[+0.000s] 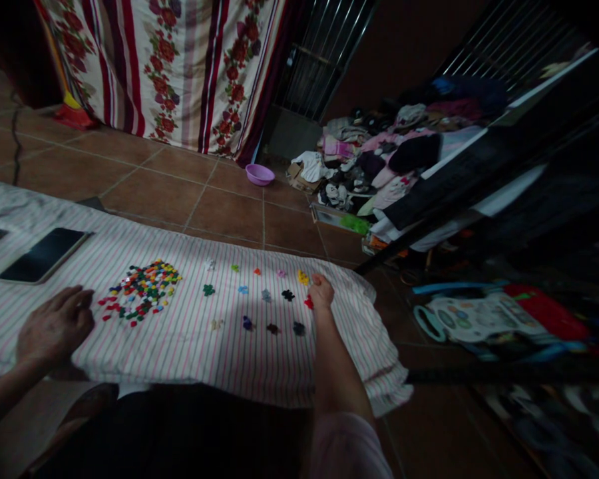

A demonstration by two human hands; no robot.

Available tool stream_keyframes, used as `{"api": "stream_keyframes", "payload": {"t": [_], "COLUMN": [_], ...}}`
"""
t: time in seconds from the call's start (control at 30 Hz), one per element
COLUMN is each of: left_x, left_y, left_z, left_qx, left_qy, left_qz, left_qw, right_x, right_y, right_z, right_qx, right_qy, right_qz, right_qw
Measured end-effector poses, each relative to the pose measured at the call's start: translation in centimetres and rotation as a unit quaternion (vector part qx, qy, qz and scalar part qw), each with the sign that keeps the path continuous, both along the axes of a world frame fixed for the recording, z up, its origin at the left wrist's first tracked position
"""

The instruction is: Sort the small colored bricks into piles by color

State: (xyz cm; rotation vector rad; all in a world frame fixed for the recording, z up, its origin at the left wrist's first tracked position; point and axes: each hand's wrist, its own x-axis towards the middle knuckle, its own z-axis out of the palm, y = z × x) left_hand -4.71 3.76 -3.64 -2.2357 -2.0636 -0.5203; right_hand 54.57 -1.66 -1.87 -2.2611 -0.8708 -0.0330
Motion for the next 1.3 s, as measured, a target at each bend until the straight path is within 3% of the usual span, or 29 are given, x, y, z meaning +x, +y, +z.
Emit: {"api": "stream_keyframes", "payload": {"t": [0.13, 0.23, 0.47, 0.57, 0.67, 0.97, 1.3], "left_x": [0.2, 0.2, 0.1, 0.1, 0.1, 0.2, -0.1], "left_y": [-0.2, -0.3, -0.4, -0.4, -0.4, -0.5, -0.2], "left_z": [0.4, 0.7, 0.6, 0.7, 0.8, 0.9, 0.1], "left_qx": [0.002, -0.006, 0.008, 0.004, 0.001, 0.004, 0.005], "left_qy": [0.0, -0.004, -0.013, -0.021, -0.033, -0.048, -0.058], "left_qz": [0.002, -0.004, -0.014, -0.017, -0.021, -0.014, -0.013], "left_qw": [1.0, 1.0, 1.0, 1.0, 0.999, 0.999, 0.998], "right_x": [-1.6, -4.8, -18.1, -23.5, -27.0, -28.5, -29.3], "right_y": [-0.7, -1.4, -5.2, -7.0, -8.5, -10.5, -9.6], "right_z": [1.2, 1.7, 0.4, -0.8, -2.3, -6.3, -7.3], "right_qx": [0.02, 0.051, 0.137, 0.147, 0.141, 0.161, 0.156], "right_qy": [0.022, -0.001, -0.046, -0.049, -0.047, -0.104, -0.172], "right_qz": [-0.002, 0.041, 0.256, 0.317, 0.34, 0.293, 0.255], "right_qw": [1.0, 0.998, 0.956, 0.936, 0.929, 0.937, 0.939]}}
